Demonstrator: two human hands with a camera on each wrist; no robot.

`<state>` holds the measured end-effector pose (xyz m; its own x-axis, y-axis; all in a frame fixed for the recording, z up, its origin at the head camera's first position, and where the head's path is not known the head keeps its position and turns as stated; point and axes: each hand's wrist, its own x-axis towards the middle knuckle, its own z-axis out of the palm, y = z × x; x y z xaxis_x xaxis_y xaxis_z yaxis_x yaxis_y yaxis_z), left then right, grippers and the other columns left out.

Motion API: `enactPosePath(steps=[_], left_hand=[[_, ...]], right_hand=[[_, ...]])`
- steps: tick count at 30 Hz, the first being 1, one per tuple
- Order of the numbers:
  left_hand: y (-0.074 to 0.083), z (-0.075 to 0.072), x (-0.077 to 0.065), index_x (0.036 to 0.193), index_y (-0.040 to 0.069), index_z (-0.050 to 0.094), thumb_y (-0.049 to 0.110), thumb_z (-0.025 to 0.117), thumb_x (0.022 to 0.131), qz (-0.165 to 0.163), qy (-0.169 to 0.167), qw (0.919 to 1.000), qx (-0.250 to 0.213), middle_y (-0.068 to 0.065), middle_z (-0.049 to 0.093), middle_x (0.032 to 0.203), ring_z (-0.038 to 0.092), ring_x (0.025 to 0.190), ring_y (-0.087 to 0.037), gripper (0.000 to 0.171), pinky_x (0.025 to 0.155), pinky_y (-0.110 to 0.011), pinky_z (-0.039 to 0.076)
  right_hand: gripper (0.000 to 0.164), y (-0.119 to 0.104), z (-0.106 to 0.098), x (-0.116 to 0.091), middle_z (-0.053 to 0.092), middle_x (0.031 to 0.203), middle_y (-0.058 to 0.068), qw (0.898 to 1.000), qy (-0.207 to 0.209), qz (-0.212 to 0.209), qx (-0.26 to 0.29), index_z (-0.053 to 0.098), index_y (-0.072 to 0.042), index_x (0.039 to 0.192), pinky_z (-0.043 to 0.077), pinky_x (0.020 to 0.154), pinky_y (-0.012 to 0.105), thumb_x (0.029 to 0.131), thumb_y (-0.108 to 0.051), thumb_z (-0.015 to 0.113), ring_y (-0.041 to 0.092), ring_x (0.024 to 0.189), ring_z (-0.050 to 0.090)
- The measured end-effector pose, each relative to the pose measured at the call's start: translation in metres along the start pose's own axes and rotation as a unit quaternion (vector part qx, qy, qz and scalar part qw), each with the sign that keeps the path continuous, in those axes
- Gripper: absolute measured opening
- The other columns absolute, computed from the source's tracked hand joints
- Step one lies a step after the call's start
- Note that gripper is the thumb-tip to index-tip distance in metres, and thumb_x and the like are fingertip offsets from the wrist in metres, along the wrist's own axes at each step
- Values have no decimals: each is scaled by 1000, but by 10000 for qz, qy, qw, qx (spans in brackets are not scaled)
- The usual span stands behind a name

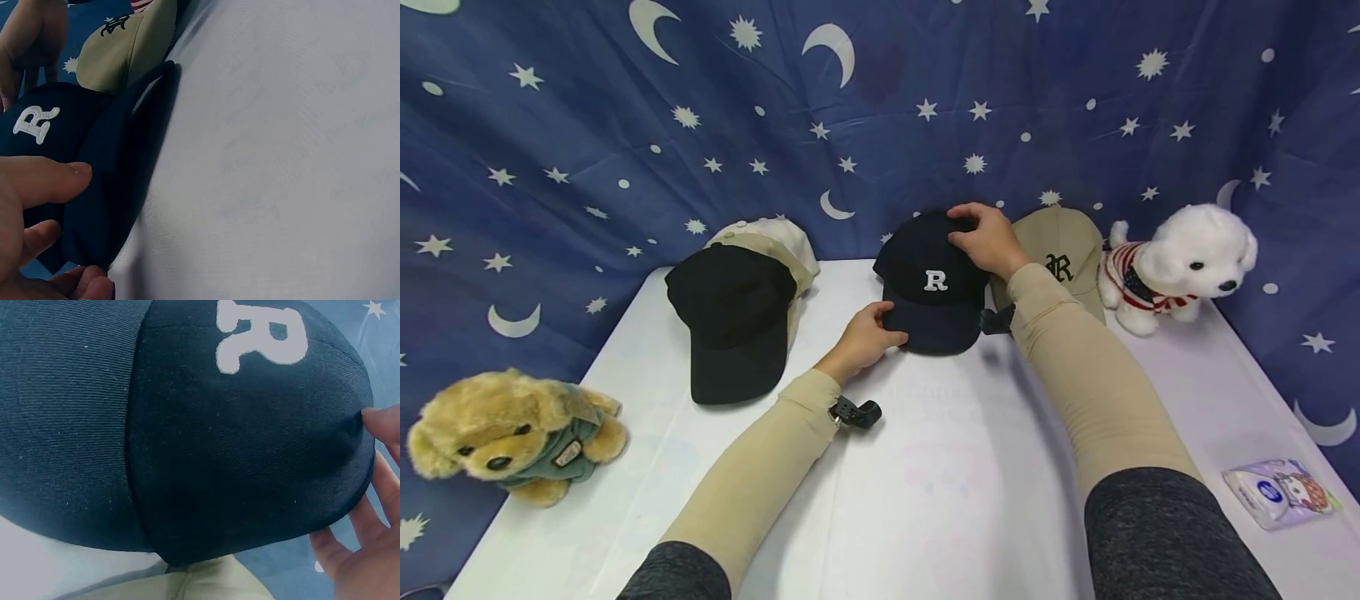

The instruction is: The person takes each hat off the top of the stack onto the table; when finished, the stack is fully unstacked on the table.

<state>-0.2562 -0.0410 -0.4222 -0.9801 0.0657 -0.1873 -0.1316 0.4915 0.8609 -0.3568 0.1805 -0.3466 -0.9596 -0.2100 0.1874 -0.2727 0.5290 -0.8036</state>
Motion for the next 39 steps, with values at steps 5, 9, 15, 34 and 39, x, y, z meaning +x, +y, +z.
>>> enactPosePath(steps=[5, 9, 15, 34, 39], left_hand=[[2, 3, 1, 148, 7, 46, 12, 76, 88, 0, -29, 10000, -75, -12, 46, 150, 40, 140, -25, 67, 113, -37, 32], [3, 6, 2, 148, 7, 46, 11, 76, 88, 70, -54, 9999, -80, -14, 49, 148, 43, 137, -26, 67, 112, -36, 34], [6, 10, 1, 148, 8, 47, 12, 76, 89, 122, -76, 9998, -133, -14, 49, 148, 44, 136, -25, 66, 112, -37, 35], [6, -21, -15, 152, 14, 43, 21, 75, 89, 472, -280, 9985, 35, -15, 42, 153, 38, 142, -28, 71, 110, -43, 36], [9, -37, -27, 152, 15, 43, 24, 75, 89, 587, -239, 9979, 136, -14, 42, 154, 37, 141, -29, 71, 110, -46, 36]], right_hand=[[40, 5, -3, -1, 51, 144, 19, 10000, -14, 11, 38, 59, 3, 132, 33, 111, 50, 93, -6, 65, 38, 136, 41], [40, 9, -5, -1, 50, 146, 19, 9999, 34, -56, 86, 59, 5, 130, 31, 113, 48, 92, -6, 67, 37, 136, 41], [42, 12, -10, -7, 45, 150, 19, 9997, 91, -128, 168, 58, 7, 131, 28, 115, 47, 92, -7, 68, 36, 139, 38], [58, -1, -29, -51, 48, 145, 24, 9993, -65, -373, -15, 48, 3, 145, 34, 109, 56, 97, -21, 67, 38, 135, 43], [61, -5, -31, -67, 46, 148, 21, 9993, -264, -263, 0, 46, -1, 148, 34, 110, 54, 97, -25, 69, 36, 136, 42]])
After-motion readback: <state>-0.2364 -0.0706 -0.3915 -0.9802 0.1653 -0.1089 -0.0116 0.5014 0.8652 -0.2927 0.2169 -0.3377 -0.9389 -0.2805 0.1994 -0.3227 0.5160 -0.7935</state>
